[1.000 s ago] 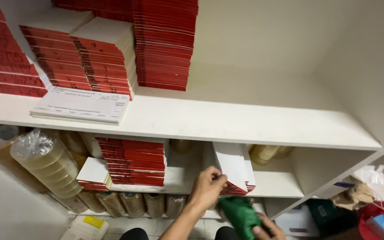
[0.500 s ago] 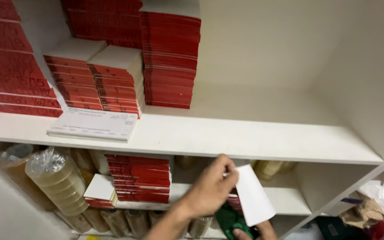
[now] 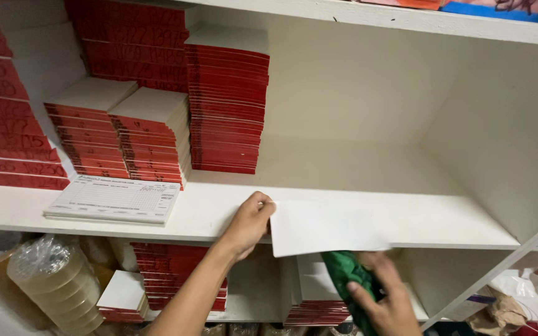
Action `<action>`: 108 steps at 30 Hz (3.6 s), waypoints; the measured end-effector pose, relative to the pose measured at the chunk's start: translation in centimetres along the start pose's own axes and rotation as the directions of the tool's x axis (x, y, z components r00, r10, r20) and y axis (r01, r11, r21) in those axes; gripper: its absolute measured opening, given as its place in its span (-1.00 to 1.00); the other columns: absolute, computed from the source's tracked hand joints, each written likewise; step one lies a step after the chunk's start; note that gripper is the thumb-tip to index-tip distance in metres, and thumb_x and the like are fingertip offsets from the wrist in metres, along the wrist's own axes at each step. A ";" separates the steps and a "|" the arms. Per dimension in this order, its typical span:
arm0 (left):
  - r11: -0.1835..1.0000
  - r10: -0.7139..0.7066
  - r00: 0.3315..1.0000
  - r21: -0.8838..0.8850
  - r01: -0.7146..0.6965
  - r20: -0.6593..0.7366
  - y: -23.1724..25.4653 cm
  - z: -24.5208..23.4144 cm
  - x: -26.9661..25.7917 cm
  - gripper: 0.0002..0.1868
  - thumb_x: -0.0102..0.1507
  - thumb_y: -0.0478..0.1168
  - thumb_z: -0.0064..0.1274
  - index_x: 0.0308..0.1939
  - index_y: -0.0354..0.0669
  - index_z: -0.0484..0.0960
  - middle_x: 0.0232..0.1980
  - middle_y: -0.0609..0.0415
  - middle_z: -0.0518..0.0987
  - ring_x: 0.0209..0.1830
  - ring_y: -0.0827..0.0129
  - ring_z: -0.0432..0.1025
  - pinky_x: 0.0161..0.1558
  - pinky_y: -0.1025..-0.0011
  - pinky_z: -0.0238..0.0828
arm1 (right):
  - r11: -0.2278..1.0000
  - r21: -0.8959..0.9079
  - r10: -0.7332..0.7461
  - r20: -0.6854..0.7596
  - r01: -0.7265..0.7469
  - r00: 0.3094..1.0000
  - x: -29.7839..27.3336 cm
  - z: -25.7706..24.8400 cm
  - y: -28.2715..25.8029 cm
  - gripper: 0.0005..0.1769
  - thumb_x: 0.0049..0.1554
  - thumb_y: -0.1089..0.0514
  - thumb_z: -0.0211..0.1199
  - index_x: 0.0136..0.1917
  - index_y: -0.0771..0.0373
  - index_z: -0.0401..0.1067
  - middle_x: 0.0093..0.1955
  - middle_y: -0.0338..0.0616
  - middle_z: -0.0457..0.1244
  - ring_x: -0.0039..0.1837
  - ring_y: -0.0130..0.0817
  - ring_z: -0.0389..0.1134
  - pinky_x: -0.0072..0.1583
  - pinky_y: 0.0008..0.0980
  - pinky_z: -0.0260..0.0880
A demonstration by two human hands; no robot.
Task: The person uses a green cloth to wipe down a white shelf and multiple stacks of red booklets in a storage area.
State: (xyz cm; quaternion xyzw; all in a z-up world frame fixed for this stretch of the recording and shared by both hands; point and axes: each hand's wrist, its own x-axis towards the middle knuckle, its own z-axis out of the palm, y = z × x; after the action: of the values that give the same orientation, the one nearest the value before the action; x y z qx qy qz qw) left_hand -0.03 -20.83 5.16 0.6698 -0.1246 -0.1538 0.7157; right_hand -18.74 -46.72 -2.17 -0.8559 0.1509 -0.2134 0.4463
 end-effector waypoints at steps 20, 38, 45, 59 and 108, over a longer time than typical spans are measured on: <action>0.622 -0.073 0.919 0.738 -0.263 0.388 6.9 -4.5 -3.3 0.19 0.12 0.04 0.37 0.61 -0.29 -0.04 0.62 -0.36 0.07 0.67 -0.21 -0.16 0.59 -0.15 -0.27 | 0.603 -0.781 -0.018 0.192 0.164 0.981 10.6 1.0 -15.5 -0.41 0.18 -0.24 0.20 0.45 -0.17 0.38 0.37 -0.10 0.30 0.37 0.07 0.38 0.35 0.07 0.38; 0.635 0.053 0.963 0.736 -0.236 0.264 3.7 -4.7 -1.6 0.51 -0.02 0.10 0.49 0.63 0.14 -0.46 0.47 0.12 0.38 0.49 0.20 0.16 0.41 0.32 0.12 | 0.509 -0.801 -0.406 0.098 0.314 0.909 11.7 7.1 -10.8 -0.58 0.08 -0.35 0.18 0.01 -0.06 0.45 -0.06 -0.10 0.27 -0.06 0.11 0.39 -0.14 0.25 0.43; 0.344 0.113 0.938 0.872 -0.347 0.329 2.4 -2.1 -1.5 0.48 0.04 0.43 0.32 0.63 0.04 -0.46 0.54 -0.17 0.09 0.60 0.06 -0.10 0.51 -0.26 -0.56 | 0.324 -0.889 -0.424 0.169 0.323 0.890 11.3 8.5 -10.4 -0.53 0.12 -0.18 0.11 0.24 -0.01 0.38 0.04 -0.02 0.31 -0.01 0.07 0.39 -0.10 0.08 0.44; 0.397 0.146 0.954 0.868 -0.298 0.261 1.8 -1.9 -1.5 0.36 0.00 0.32 0.45 0.56 0.05 -0.20 0.48 0.08 0.37 0.54 0.28 0.15 0.57 -0.06 -0.51 | 0.389 -0.915 -0.417 -0.072 0.106 0.906 15.7 5.2 -5.5 -0.40 0.14 -0.43 0.03 0.34 -0.20 0.36 0.12 -0.09 0.30 -0.02 0.19 0.42 -0.07 0.27 0.44; -0.127 0.683 0.377 0.610 -0.782 0.626 -3.0 -2.5 -0.4 -0.63 0.29 -0.32 0.12 0.18 -0.30 0.60 0.19 -0.14 0.63 0.21 0.10 0.52 0.27 0.17 0.40 | 0.940 -0.290 0.137 -0.159 -0.180 0.978 13.9 -2.5 -7.6 -0.37 0.12 -0.27 0.08 0.41 -0.11 0.37 0.30 -0.13 0.28 0.37 -0.16 0.28 0.34 -0.17 0.20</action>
State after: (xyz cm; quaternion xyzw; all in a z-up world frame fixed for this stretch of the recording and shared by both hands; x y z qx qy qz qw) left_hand 0.43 -18.60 2.02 0.7256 -0.5671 0.3264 0.2127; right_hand -7.47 -50.43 8.60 -0.8825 0.2806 -0.2092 0.3141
